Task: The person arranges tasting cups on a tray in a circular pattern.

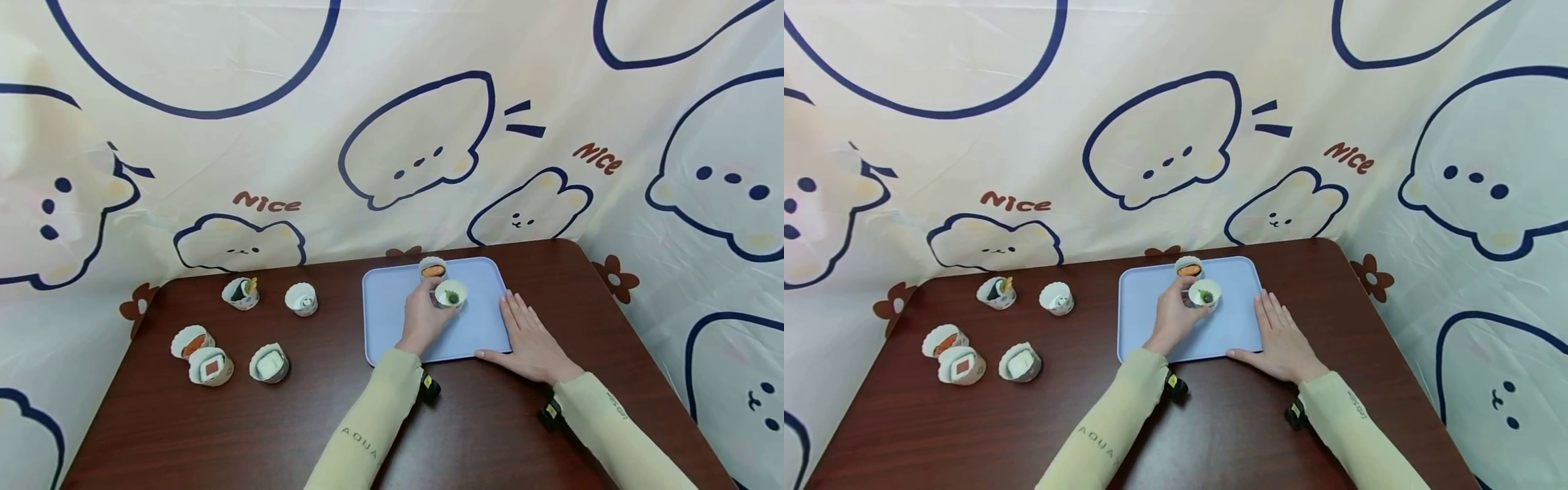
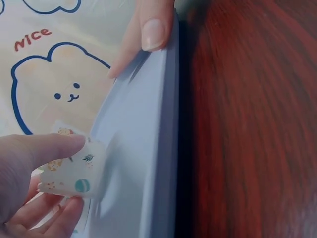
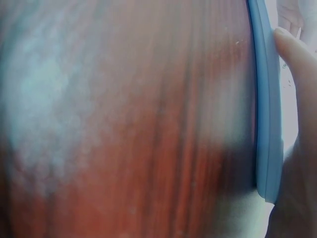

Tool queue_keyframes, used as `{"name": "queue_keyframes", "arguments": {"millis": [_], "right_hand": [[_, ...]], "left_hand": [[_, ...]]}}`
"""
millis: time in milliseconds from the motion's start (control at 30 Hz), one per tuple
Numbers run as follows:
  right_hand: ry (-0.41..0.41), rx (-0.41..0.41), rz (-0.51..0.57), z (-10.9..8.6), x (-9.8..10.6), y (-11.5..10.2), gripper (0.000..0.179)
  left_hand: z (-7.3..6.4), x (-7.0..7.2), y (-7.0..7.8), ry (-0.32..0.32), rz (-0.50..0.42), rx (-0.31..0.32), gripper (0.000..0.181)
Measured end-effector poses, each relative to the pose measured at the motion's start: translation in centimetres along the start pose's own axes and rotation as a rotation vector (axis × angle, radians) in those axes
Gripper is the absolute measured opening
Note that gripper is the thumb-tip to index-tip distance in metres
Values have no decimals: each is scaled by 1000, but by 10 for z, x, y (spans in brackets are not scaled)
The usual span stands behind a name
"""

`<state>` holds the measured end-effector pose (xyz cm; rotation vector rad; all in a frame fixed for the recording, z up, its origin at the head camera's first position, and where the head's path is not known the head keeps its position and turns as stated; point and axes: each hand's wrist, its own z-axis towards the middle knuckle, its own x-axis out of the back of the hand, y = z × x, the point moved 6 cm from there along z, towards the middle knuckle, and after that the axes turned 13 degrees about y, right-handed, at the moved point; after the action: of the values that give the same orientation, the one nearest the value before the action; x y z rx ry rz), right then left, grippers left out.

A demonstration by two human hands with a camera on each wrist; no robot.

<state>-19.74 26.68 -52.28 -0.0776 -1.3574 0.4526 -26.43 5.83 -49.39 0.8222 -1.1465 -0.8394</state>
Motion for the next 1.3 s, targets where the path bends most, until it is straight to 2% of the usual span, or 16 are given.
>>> {"name": "queue_keyframes", "arguments": {"millis": [367, 633, 867, 1100, 1300], "right_hand": [[-38, -10, -11, 0, -6, 5, 123], [-32, -7, -15, 1, -7, 5, 124], [-24, 0, -21, 1, -7, 6, 124], [-19, 0, -12, 0, -7, 6, 124], [-27, -2, -9, 1, -7, 7, 124]], "left_hand": [[0, -8, 5, 103, -14, -15, 53], [-1, -13, 3, 115, 7, -27, 55], [-2, -17, 3, 112, -20, -42, 58], [-1, -19, 4, 143, 3, -68, 57], [-2, -20, 3, 167, -9, -56, 53]]}}
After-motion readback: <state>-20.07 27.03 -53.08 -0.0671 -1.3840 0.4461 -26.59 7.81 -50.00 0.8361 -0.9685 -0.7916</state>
